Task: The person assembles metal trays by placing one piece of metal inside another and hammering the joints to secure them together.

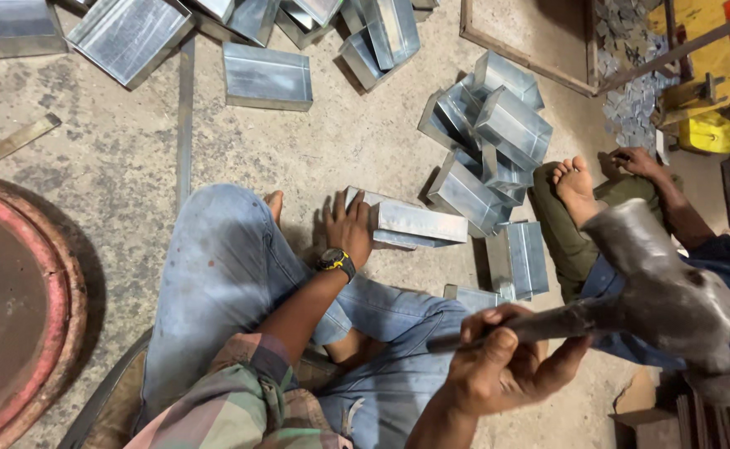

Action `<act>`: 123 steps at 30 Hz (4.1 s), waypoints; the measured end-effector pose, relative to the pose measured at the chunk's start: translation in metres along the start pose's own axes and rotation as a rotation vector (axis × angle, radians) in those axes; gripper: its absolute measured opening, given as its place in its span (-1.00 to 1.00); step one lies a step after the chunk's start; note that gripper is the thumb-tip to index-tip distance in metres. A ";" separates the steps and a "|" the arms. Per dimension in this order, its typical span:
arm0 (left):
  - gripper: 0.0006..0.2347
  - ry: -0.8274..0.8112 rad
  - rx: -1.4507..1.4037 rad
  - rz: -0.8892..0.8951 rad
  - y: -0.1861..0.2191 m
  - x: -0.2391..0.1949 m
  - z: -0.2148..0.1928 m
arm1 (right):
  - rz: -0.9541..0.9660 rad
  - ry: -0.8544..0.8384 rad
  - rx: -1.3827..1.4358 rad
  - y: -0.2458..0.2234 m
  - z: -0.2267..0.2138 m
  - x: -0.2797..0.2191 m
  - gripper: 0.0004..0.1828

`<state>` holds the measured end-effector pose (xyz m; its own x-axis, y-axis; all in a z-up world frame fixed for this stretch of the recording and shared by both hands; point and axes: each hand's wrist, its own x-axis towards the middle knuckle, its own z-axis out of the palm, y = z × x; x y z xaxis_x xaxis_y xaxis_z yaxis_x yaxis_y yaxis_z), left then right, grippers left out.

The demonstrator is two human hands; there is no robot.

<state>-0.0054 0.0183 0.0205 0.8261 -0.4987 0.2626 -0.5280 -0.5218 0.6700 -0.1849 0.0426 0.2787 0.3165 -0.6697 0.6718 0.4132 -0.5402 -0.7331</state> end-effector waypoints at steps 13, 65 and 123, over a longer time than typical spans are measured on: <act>-0.66 -0.025 0.117 -0.026 -0.002 -0.002 0.019 | 0.267 -0.500 -0.737 0.059 -0.015 -0.021 -0.48; -0.79 -0.060 -1.241 -0.538 -0.040 0.206 -0.088 | 0.543 0.281 -0.807 0.207 -0.110 -0.105 -0.40; -0.91 -0.096 0.272 1.566 0.117 0.094 -0.018 | 0.565 0.751 0.074 0.127 -0.110 -0.073 -0.35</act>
<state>0.0142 -0.0778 0.1361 -0.5523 -0.6722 0.4930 -0.8333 0.4282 -0.3496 -0.2495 -0.0327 0.1249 -0.1355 -0.9898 -0.0438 0.4283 -0.0187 -0.9034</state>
